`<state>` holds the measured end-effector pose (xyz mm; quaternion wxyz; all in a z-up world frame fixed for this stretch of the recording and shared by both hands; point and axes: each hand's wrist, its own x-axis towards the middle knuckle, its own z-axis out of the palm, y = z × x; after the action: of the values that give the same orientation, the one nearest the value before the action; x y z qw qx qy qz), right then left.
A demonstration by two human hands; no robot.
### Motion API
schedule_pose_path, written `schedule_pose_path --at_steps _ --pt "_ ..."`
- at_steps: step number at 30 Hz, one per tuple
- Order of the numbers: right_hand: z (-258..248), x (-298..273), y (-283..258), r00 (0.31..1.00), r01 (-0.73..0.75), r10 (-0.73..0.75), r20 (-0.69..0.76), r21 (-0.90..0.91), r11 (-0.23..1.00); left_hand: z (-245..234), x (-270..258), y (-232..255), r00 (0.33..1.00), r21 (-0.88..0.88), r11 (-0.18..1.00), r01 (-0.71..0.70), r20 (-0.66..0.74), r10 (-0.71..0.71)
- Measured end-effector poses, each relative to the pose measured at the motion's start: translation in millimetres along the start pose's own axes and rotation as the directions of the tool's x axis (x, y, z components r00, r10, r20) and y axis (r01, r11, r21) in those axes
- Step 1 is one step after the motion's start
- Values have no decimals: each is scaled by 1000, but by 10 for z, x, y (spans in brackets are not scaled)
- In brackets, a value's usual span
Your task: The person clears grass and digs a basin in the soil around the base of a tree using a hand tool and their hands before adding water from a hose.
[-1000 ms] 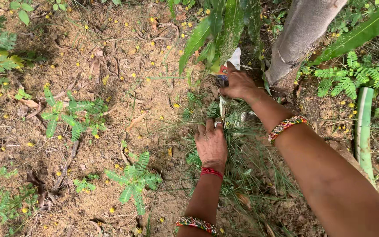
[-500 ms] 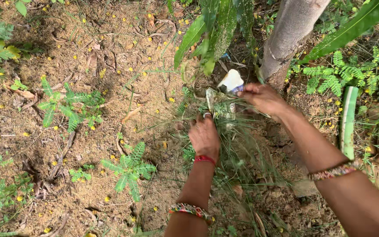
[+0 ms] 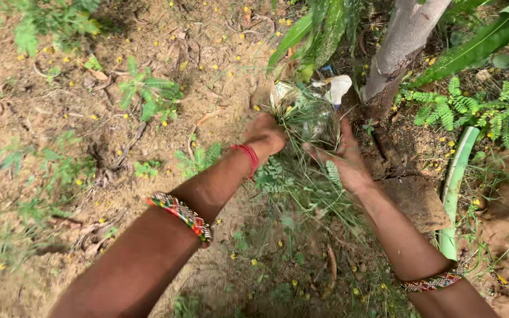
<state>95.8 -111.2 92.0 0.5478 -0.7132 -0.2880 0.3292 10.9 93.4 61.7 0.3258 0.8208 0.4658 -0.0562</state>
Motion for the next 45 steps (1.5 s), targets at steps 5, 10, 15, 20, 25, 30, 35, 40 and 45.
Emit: schedule_pose_path --at_steps 5,10,15,20,25,30,35,40,45 --pt "365 -124 -609 999 -38 35 39 74 997 -866 -177 -177 911 827 382 -412 365 192" --pt "766 -308 -1342 944 132 -239 226 405 905 -1522 -1069 -424 967 -232 963 135 -180 -179" --pt "1222 -429 -1619 932 44 -149 331 304 952 -1756 -1602 -844 902 -388 909 148 -325 -286" --pt "1738 -526 -1629 790 16 -310 529 488 872 -1925 -2033 -1291 850 -645 748 155 -299 -434" --pt "2409 -509 -1649 732 63 -363 576 473 879 -2270 -2293 -1802 757 -586 790 180 -430 -492" --pt "3110 -616 -1844 622 145 -451 640 472 870 -2627 -2717 -2307 644 -589 783 201 -523 -559" --pt "3705 -979 -2038 467 -41 -428 774 503 864 -2849 -3249 -2886 516 -614 748 253 -568 -641" --pt "4372 -1219 -1961 362 -34 -453 815 497 867 -2929 -3698 -3485 387 -615 719 324 -607 -694" --pt "5405 -1249 -1779 165 353 -717 677 638 684 -2977 -4102 -4155 227 -702 633 326 -592 -773"
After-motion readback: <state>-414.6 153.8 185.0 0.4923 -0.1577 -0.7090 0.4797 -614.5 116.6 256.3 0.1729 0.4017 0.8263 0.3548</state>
